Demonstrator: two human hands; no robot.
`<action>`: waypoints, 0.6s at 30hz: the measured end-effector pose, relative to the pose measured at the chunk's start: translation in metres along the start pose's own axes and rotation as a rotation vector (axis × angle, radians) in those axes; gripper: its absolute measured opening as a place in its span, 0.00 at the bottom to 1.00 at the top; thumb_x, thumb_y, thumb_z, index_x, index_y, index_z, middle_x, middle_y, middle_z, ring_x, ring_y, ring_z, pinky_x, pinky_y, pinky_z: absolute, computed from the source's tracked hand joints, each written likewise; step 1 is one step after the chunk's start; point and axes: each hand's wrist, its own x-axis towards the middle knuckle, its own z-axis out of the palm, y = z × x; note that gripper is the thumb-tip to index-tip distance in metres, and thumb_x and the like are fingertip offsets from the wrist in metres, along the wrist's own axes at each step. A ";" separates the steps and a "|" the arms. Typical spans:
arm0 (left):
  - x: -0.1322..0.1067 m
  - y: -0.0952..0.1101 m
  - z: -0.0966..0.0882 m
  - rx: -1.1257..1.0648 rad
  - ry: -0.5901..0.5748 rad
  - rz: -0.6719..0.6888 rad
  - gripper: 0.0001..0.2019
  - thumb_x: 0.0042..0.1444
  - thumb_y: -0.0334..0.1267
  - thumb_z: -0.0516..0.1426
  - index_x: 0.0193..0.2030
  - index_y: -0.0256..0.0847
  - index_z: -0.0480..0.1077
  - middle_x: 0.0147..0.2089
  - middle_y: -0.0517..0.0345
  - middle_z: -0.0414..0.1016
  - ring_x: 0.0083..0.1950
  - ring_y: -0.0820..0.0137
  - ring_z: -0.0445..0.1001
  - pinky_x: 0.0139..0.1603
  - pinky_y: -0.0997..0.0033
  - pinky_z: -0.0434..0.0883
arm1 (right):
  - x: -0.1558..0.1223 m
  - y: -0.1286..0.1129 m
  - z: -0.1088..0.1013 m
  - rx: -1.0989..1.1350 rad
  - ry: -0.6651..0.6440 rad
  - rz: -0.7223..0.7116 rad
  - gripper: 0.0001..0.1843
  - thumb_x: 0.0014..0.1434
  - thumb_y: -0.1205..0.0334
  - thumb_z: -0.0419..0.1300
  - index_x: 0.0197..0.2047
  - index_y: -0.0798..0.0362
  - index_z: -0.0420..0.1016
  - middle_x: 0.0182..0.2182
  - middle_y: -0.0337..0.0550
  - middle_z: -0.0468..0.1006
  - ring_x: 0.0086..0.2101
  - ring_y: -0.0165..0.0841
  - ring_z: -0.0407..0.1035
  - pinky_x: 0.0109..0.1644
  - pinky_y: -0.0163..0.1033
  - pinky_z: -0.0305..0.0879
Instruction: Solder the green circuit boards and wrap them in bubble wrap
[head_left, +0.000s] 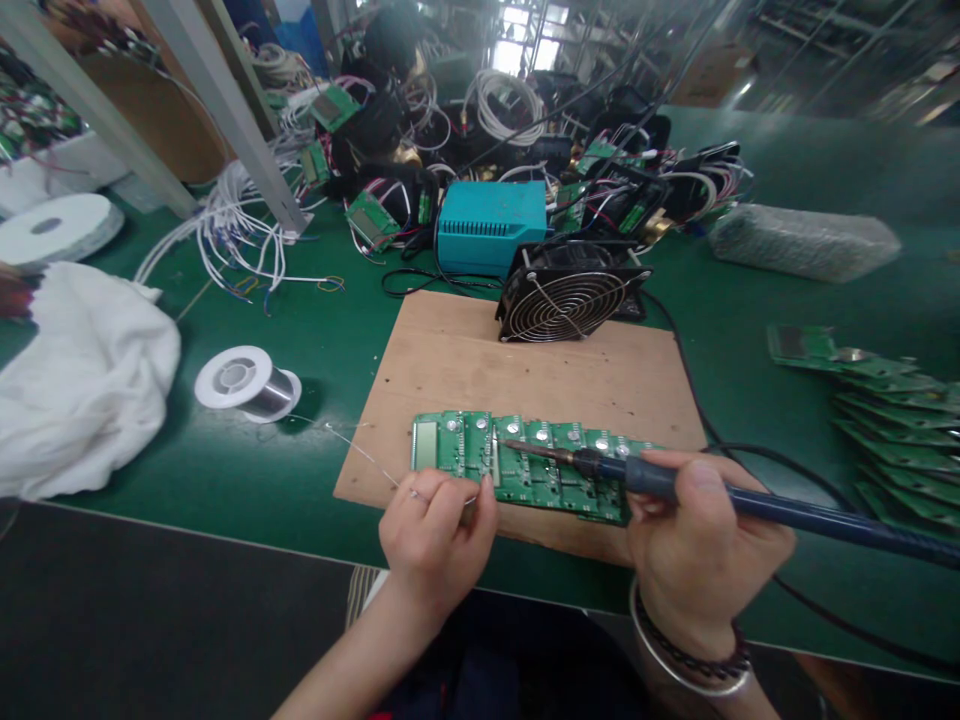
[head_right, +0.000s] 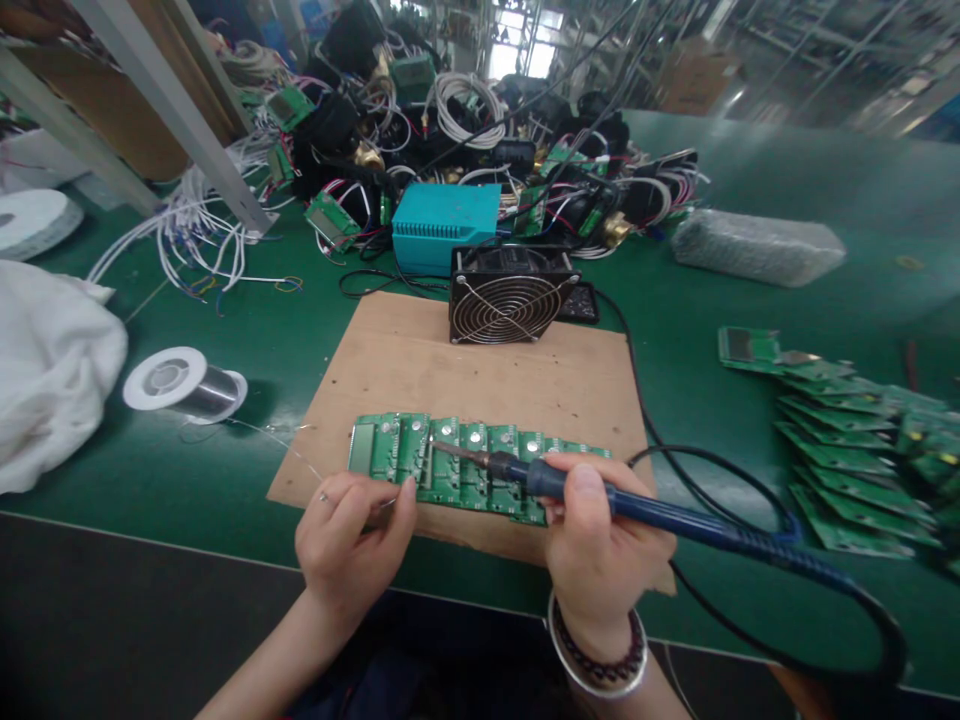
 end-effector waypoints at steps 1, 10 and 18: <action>0.000 0.000 0.000 -0.001 0.000 0.002 0.10 0.56 0.28 0.59 0.25 0.41 0.64 0.21 0.66 0.64 0.23 0.76 0.64 0.28 0.76 0.65 | 0.000 0.001 0.000 0.004 0.012 -0.007 0.09 0.54 0.64 0.58 0.25 0.54 0.77 0.13 0.33 0.66 0.13 0.26 0.60 0.17 0.33 0.54; -0.005 0.001 -0.003 -0.080 0.034 0.033 0.10 0.53 0.27 0.60 0.26 0.41 0.63 0.21 0.67 0.65 0.22 0.78 0.64 0.26 0.77 0.64 | -0.002 0.005 -0.004 0.044 -0.039 -0.120 0.11 0.58 0.58 0.60 0.29 0.54 0.78 0.17 0.35 0.69 0.15 0.26 0.62 0.17 0.34 0.56; -0.014 0.009 -0.015 -0.271 -0.002 0.148 0.06 0.56 0.28 0.57 0.30 0.41 0.66 0.20 0.67 0.65 0.19 0.78 0.60 0.21 0.77 0.61 | -0.003 -0.005 -0.003 0.099 -0.800 -0.391 0.15 0.60 0.70 0.59 0.49 0.47 0.71 0.38 0.41 0.81 0.39 0.33 0.75 0.43 0.41 0.73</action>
